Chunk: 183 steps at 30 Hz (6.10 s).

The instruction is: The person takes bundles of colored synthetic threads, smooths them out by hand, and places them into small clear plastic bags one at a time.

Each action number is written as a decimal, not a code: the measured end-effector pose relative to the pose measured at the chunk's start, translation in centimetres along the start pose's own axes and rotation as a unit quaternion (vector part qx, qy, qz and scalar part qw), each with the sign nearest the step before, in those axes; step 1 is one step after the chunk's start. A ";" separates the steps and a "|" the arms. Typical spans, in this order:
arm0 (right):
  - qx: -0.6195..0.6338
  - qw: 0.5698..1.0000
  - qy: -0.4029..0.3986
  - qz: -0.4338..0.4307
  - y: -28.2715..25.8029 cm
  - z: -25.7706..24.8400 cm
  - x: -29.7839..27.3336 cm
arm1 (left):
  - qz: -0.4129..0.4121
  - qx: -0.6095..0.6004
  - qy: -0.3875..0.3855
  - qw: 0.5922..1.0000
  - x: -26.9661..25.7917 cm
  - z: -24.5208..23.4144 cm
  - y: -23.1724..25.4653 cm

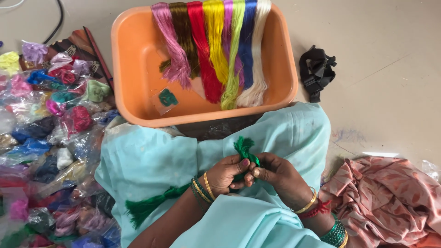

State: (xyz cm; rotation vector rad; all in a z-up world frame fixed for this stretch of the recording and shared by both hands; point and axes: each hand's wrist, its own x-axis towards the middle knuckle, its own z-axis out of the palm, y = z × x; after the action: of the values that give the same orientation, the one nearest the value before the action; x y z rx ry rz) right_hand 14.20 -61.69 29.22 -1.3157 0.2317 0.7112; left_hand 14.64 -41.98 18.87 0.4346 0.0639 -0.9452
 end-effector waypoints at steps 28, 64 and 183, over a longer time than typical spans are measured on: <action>0.308 0.950 -0.005 -0.049 1.4 0.3 0.4 | 0.110 0.363 0.098 0.920 -0.2 -1.0 -2.0; -0.513 0.798 0.064 -0.310 1.2 1.7 0.3 | 0.160 0.670 0.256 0.678 -0.8 2.6 -1.1; -0.362 0.930 -0.057 0.023 -8.6 -9.2 -1.6 | 0.373 0.471 0.279 0.749 -13.2 11.9 14.4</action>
State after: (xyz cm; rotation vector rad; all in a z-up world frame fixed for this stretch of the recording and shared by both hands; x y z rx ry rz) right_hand 20.24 -71.52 34.51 -1.9631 -0.1149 0.9588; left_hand 16.73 -29.08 37.68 1.5543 -0.0565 0.0636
